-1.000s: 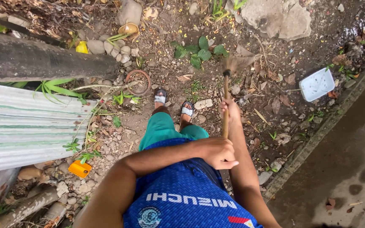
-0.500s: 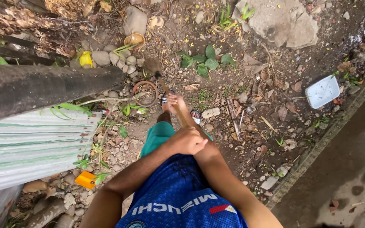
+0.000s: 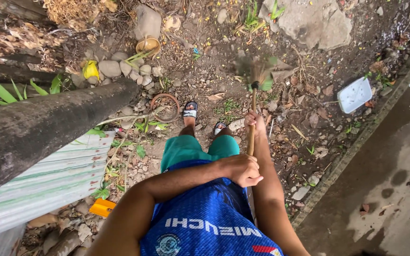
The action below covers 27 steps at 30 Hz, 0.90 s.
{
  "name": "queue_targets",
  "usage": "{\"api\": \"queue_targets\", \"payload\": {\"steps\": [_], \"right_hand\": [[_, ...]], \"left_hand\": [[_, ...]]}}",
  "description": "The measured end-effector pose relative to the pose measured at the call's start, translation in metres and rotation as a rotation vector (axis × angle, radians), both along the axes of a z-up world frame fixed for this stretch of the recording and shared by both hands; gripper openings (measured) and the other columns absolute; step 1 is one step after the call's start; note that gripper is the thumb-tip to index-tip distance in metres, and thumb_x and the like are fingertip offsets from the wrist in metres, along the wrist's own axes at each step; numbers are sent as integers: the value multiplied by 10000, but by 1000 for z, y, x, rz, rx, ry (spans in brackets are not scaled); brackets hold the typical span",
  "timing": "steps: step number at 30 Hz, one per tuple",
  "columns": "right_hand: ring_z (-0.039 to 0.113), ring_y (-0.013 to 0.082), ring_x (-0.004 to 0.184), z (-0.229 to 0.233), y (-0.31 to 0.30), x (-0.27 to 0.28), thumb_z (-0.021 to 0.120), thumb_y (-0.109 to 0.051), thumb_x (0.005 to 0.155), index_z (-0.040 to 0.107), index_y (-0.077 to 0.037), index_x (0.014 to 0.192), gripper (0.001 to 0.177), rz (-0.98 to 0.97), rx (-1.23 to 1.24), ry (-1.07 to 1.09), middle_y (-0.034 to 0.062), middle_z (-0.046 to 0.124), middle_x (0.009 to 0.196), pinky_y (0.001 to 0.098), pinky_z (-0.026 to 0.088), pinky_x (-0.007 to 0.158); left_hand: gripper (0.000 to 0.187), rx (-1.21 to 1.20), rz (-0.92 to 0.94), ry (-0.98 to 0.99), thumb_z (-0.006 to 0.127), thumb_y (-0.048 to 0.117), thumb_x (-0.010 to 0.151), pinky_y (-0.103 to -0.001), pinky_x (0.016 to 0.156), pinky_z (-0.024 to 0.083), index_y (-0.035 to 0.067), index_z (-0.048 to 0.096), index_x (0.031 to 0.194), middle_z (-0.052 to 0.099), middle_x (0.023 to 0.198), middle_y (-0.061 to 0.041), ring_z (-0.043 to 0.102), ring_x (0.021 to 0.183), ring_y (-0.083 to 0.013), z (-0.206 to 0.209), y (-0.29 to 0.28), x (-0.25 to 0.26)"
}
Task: Sweeping debris and leaves from the ground using a broom.
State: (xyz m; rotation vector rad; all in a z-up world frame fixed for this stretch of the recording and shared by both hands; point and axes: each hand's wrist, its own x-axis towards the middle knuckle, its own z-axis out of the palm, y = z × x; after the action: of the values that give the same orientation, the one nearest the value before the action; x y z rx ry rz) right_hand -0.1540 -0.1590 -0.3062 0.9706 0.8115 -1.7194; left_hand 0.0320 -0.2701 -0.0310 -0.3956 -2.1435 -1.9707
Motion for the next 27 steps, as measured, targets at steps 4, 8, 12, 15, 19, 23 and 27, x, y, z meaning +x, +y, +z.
{"api": "queue_targets", "payload": {"steps": [4,8,12,15,19,23,27], "right_hand": [[357,52,431,9,-30,7,464,-67,1102,354,-98,847,279,138,-182,-73,-25,411,640,185,301,351],[368,43,442,70,-123,66,374,-36,1090,457,-8,1184,129,164,-145,-157,-25,447,673,160,314,308],[371,50,436,-20,-192,128,338,-94,1108,533,5,1030,232,380,-394,-333,-36,473,664,173,322,324],[385,54,435,-129,-238,186,392,-125,1141,529,-49,862,320,454,-674,-503,-57,454,624,185,333,358],[377,46,423,-48,-234,137,422,-85,1110,535,-17,972,191,348,-460,-371,-49,450,631,171,312,336],[368,35,407,-21,-168,85,462,-31,1068,543,25,1118,111,264,-124,-201,-39,445,641,153,283,307],[364,43,425,-87,-53,8,424,-39,1067,462,-18,1070,43,119,-68,-166,-33,434,659,179,312,317]], "left_hand": [[423,-9,-26,14,644,148,932,-423,685,458,78,530,531,573,548,-71,571,561,-275,60,-42,17],[419,-111,10,-64,647,164,943,-435,717,473,96,572,536,578,539,-76,597,563,-272,84,-62,39],[328,-247,158,-135,665,171,908,-441,737,490,101,633,589,608,576,-86,637,608,-290,48,-74,51],[358,-340,261,-259,682,163,922,-443,712,493,101,629,573,643,604,-81,643,612,-290,-5,-92,61],[397,-302,326,-357,695,157,914,-442,695,495,84,572,543,587,580,-88,608,607,-305,-33,-108,59],[342,-191,221,-94,682,156,895,-444,661,473,94,588,573,575,567,-72,600,590,-298,-49,-62,24],[404,-86,107,-29,683,173,912,-443,664,473,93,570,533,578,562,-95,581,567,-311,-37,-15,-12]]}}
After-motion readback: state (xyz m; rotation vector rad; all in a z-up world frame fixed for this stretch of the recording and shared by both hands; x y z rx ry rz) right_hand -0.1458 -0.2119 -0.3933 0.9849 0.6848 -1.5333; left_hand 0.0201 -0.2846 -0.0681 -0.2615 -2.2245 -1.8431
